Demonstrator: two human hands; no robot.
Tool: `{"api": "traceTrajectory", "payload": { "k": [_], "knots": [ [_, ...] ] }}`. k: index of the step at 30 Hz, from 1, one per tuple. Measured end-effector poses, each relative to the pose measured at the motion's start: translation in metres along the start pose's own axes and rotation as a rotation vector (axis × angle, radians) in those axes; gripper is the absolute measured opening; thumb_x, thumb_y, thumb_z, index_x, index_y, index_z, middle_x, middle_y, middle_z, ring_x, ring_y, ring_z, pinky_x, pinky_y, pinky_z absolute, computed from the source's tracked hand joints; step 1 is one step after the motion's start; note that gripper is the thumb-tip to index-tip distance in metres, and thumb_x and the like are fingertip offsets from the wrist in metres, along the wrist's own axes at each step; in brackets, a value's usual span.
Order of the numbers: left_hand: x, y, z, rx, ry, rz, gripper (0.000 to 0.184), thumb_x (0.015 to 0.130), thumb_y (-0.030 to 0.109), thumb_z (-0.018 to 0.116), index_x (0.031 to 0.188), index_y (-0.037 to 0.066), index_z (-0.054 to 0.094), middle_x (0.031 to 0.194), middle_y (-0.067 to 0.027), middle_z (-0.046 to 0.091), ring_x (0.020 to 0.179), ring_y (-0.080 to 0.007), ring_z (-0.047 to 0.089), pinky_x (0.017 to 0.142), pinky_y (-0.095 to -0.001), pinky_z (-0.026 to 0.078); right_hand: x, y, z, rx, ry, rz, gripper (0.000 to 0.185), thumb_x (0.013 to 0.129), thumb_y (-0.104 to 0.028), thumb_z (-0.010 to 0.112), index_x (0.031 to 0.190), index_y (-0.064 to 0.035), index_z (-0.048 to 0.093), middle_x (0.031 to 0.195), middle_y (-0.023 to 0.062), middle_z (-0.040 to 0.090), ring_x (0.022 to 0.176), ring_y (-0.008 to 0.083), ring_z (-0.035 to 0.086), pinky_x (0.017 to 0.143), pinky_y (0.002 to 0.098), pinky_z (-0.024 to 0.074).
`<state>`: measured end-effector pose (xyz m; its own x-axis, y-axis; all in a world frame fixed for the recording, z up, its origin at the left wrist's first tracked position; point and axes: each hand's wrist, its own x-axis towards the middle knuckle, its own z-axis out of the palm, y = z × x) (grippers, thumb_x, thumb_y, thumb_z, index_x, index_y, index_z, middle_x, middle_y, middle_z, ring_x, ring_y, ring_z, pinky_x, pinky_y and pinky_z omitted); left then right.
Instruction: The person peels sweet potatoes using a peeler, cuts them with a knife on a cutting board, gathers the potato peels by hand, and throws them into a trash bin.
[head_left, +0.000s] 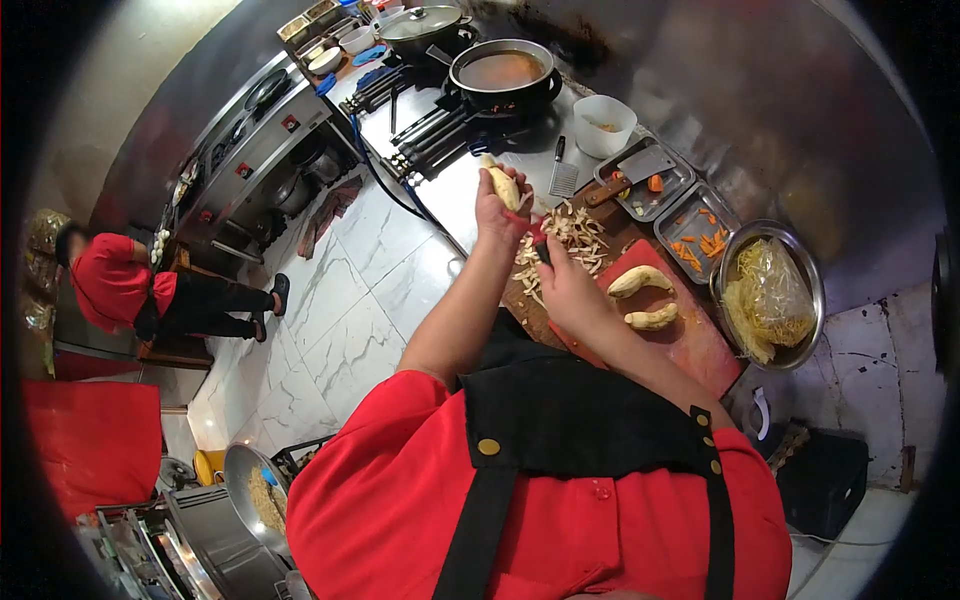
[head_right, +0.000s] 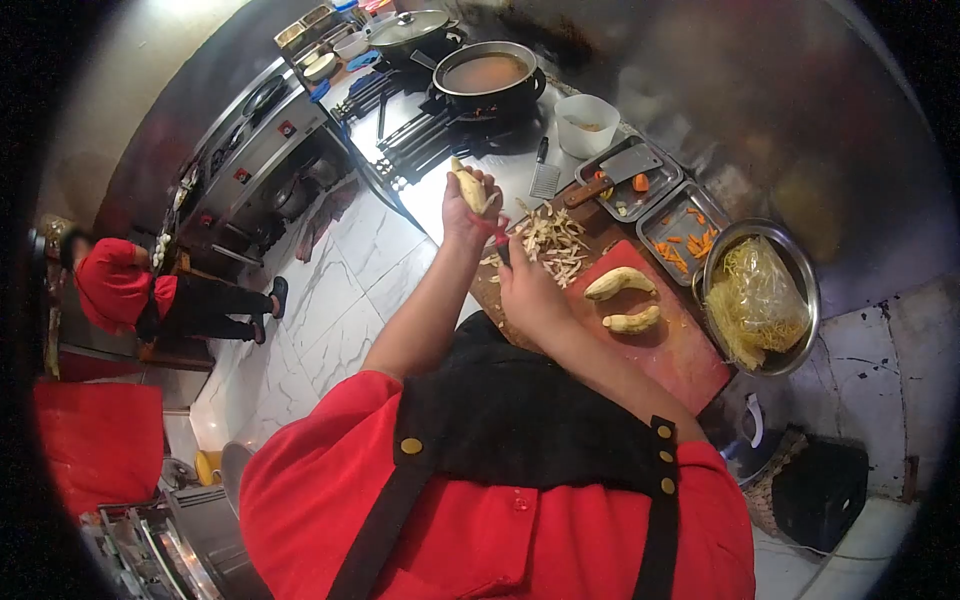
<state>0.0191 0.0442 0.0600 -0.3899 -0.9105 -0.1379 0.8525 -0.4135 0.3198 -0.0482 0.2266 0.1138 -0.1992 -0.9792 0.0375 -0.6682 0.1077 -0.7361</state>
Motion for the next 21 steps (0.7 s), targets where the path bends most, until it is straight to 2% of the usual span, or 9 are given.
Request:
{"api": "traceTrajectory", "payload": {
  "k": [4, 8, 11, 13, 14, 16, 18, 20, 21],
  "knots": [
    [-0.003, -0.004, 0.010, 0.014, 0.169, 0.016, 0.033, 0.094, 0.048, 0.039, 0.098, 0.018, 0.051, 0.080, 0.0000, 0.061, 0.073, -0.0187, 0.059, 0.067, -0.0366, 0.047, -0.010, -0.002, -0.003, 0.099, 0.011, 0.044, 0.049, 0.089, -0.021, 0.049, 0.130, 0.0019, 0.036, 0.087, 0.0275, 0.060, 0.081, 0.0460, 0.058, 0.071, 0.0504, 0.0466],
    [0.003, -0.006, 0.004, -0.130, 0.065, -0.034, 0.033, 0.095, 0.047, 0.037, 0.097, 0.016, 0.050, 0.081, -0.0019, 0.060, 0.074, -0.0212, 0.058, 0.065, -0.0365, 0.047, -0.010, 0.003, -0.004, 0.211, 0.089, 0.004, 0.048, 0.089, -0.022, 0.049, 0.129, 0.0012, 0.037, 0.091, 0.0286, 0.060, 0.085, 0.0453, 0.058, 0.073, 0.0492, 0.0467],
    [0.010, -0.008, 0.002, -0.138, 0.027, -0.042, 0.033, 0.095, 0.045, 0.037, 0.097, 0.014, 0.049, 0.081, -0.0042, 0.059, 0.071, -0.0226, 0.057, 0.063, -0.0353, 0.047, -0.005, -0.009, -0.014, 0.316, 0.102, 0.148, 0.047, 0.091, -0.024, 0.048, 0.132, -0.0033, 0.037, 0.101, 0.0267, 0.060, 0.091, 0.0418, 0.059, 0.077, 0.0443, 0.0467],
    [0.004, -0.012, 0.017, -0.118, 0.048, -0.024, 0.034, 0.095, 0.045, 0.038, 0.096, 0.013, 0.049, 0.081, -0.0048, 0.058, 0.070, -0.0225, 0.056, 0.061, -0.0338, 0.046, 0.003, -0.001, -0.008, 0.187, 0.383, -0.058, 0.047, 0.090, -0.024, 0.048, 0.132, -0.0043, 0.038, 0.101, 0.0273, 0.059, 0.090, 0.0421, 0.059, 0.075, 0.0454, 0.0471],
    [-0.001, -0.013, 0.024, -0.099, 0.070, -0.001, 0.034, 0.095, 0.044, 0.038, 0.096, 0.012, 0.049, 0.081, -0.0053, 0.058, 0.069, -0.0224, 0.056, 0.060, -0.0323, 0.046, 0.000, 0.000, -0.006, 0.189, 0.386, -0.054, 0.047, 0.090, -0.024, 0.048, 0.132, -0.0043, 0.038, 0.101, 0.0273, 0.059, 0.090, 0.0421, 0.059, 0.075, 0.0454, 0.0471],
    [0.014, -0.010, 0.000, -0.039, -0.099, -0.027, 0.037, 0.095, 0.045, 0.039, 0.097, 0.010, 0.049, 0.081, -0.0060, 0.057, 0.070, -0.0213, 0.056, 0.059, -0.0312, 0.048, -0.010, -0.001, -0.001, 0.032, 0.129, 0.067, 0.048, 0.090, -0.025, 0.049, 0.132, -0.0045, 0.038, 0.101, 0.0273, 0.060, 0.090, 0.0423, 0.059, 0.075, 0.0465, 0.0471],
    [0.007, -0.009, 0.003, 0.050, 0.186, -0.036, 0.040, 0.094, 0.047, 0.039, 0.098, 0.009, 0.050, 0.081, -0.0069, 0.056, 0.069, -0.0202, 0.056, 0.061, -0.0313, 0.050, -0.008, 0.006, 0.001, 0.038, 0.145, 0.031, 0.046, 0.089, -0.021, 0.049, 0.129, -0.0035, 0.038, 0.097, 0.0287, 0.059, 0.090, 0.0441, 0.058, 0.073, 0.0505, 0.0458],
    [-0.006, -0.010, 0.006, 0.000, 0.245, 0.030, 0.039, 0.095, 0.044, 0.039, 0.098, 0.007, 0.050, 0.081, -0.0090, 0.055, 0.071, -0.0215, 0.057, 0.064, -0.0334, 0.052, -0.011, 0.004, -0.003, 0.180, -0.001, 0.173, 0.043, 0.088, -0.022, 0.049, 0.128, -0.0054, 0.039, 0.096, 0.0280, 0.059, 0.092, 0.0436, 0.057, 0.074, 0.0505, 0.0457],
    [-0.008, -0.008, 0.002, -0.005, 0.213, 0.002, 0.037, 0.095, 0.041, 0.040, 0.098, 0.005, 0.050, 0.081, -0.0100, 0.055, 0.072, -0.0227, 0.057, 0.063, -0.0340, 0.052, -0.010, 0.015, 0.008, 0.157, 0.064, 0.141, 0.041, 0.088, -0.021, 0.049, 0.126, -0.0069, 0.041, 0.094, 0.0280, 0.060, 0.091, 0.0437, 0.058, 0.074, 0.0507, 0.0456]
  ]
}}
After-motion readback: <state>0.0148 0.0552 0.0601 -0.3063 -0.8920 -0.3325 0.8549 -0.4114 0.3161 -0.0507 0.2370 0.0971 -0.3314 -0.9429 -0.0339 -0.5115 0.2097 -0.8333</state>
